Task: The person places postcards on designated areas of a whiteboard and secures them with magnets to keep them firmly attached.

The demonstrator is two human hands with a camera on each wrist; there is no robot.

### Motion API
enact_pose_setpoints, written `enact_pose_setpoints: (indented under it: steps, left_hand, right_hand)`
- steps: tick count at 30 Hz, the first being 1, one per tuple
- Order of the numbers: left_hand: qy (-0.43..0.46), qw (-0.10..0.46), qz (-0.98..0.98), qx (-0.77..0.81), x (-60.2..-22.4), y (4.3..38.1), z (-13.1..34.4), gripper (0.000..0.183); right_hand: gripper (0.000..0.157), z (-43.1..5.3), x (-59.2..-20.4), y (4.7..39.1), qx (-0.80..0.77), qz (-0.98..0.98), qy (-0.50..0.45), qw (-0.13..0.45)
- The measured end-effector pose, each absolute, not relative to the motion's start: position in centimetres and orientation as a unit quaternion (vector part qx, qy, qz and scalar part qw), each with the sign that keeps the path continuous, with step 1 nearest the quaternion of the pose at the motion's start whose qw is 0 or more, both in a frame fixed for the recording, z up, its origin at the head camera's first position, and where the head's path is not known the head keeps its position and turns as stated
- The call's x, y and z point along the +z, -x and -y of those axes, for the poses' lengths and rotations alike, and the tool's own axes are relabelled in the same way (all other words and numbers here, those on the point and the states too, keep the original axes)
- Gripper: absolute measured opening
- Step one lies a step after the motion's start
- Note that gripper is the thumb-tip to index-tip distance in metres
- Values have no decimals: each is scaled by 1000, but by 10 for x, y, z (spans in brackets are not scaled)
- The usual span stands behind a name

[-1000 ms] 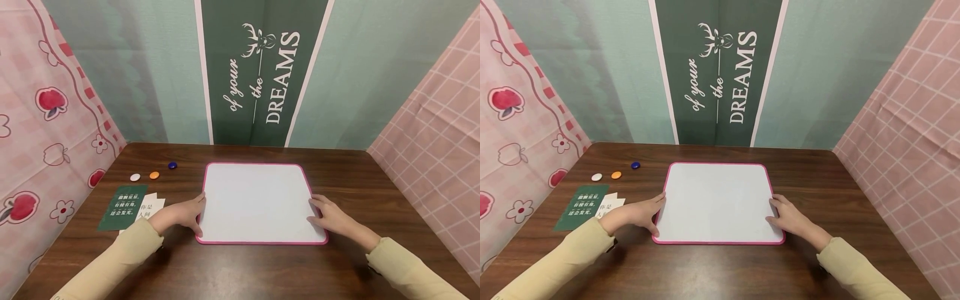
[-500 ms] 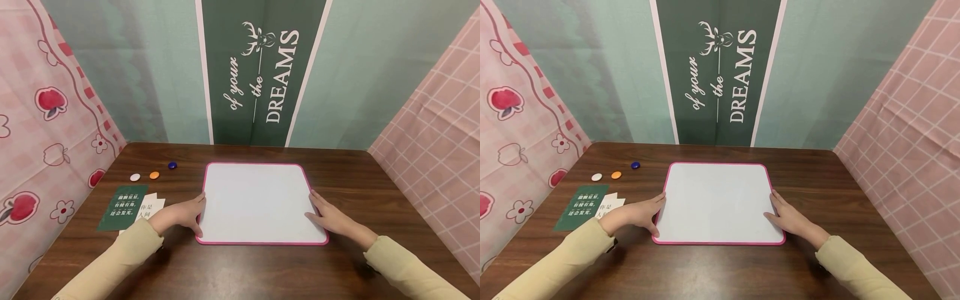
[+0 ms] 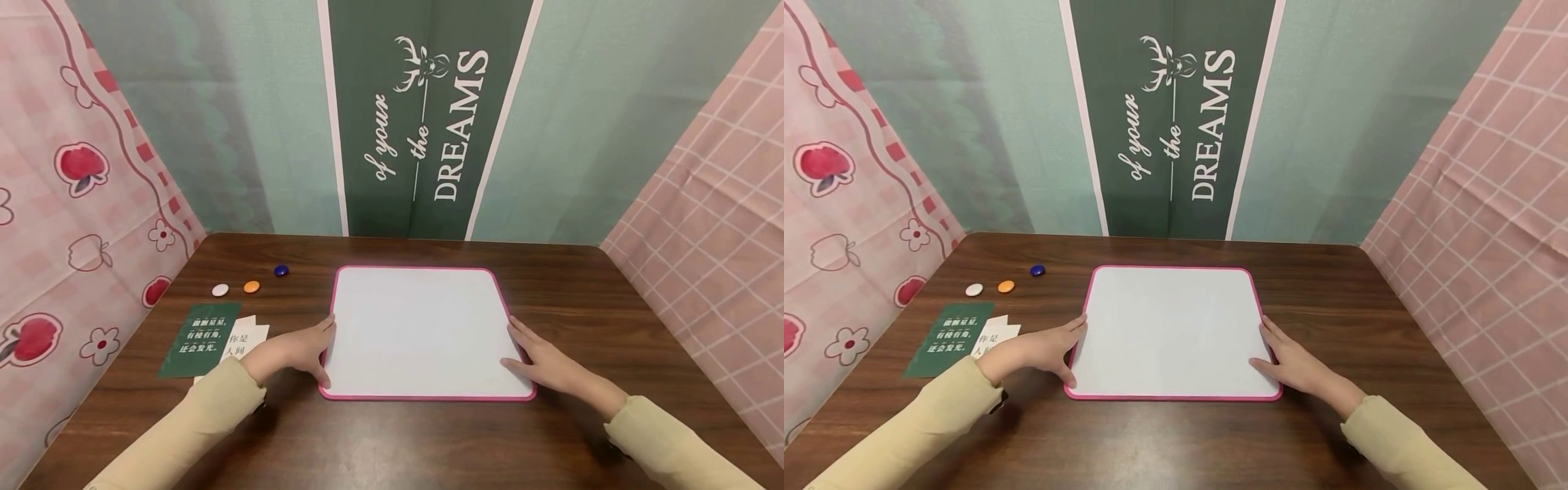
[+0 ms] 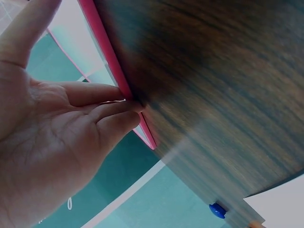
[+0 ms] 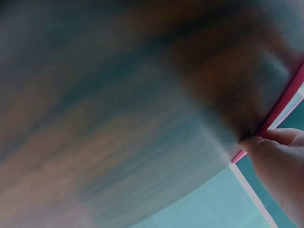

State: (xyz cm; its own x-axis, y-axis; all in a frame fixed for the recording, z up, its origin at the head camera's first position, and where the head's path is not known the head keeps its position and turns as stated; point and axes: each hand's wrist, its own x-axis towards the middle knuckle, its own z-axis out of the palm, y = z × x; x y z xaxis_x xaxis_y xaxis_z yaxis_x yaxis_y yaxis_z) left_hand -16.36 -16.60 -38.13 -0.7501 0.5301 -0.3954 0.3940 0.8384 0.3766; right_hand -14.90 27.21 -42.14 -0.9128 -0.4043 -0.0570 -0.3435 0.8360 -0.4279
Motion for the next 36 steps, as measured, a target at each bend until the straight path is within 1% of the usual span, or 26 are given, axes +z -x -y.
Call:
enact_pose_setpoints:
  steps: [7,13,18,24,36]
  left_hand:
    - [-254,246,-922,158,-381,161,168,103]
    - [-239,238,-919,203,-384,165,174,88]
    - [-248,202,-922,216,-386,168,180,74]
    - [-253,151,-927,232,-384,171,191,57]
    - [-212,93,-935,269,-372,172,220,49]
  right_hand:
    - [81,-273,-421,144,-200,-955,209,61]
    - [83,-275,-419,139,-201,-953,216,65]
    - [86,-275,-415,135,-196,-953,220,70]
    - [84,-276,-416,132,-181,-954,234,57]
    - [84,-277,-416,130,-182,-953,235,58]
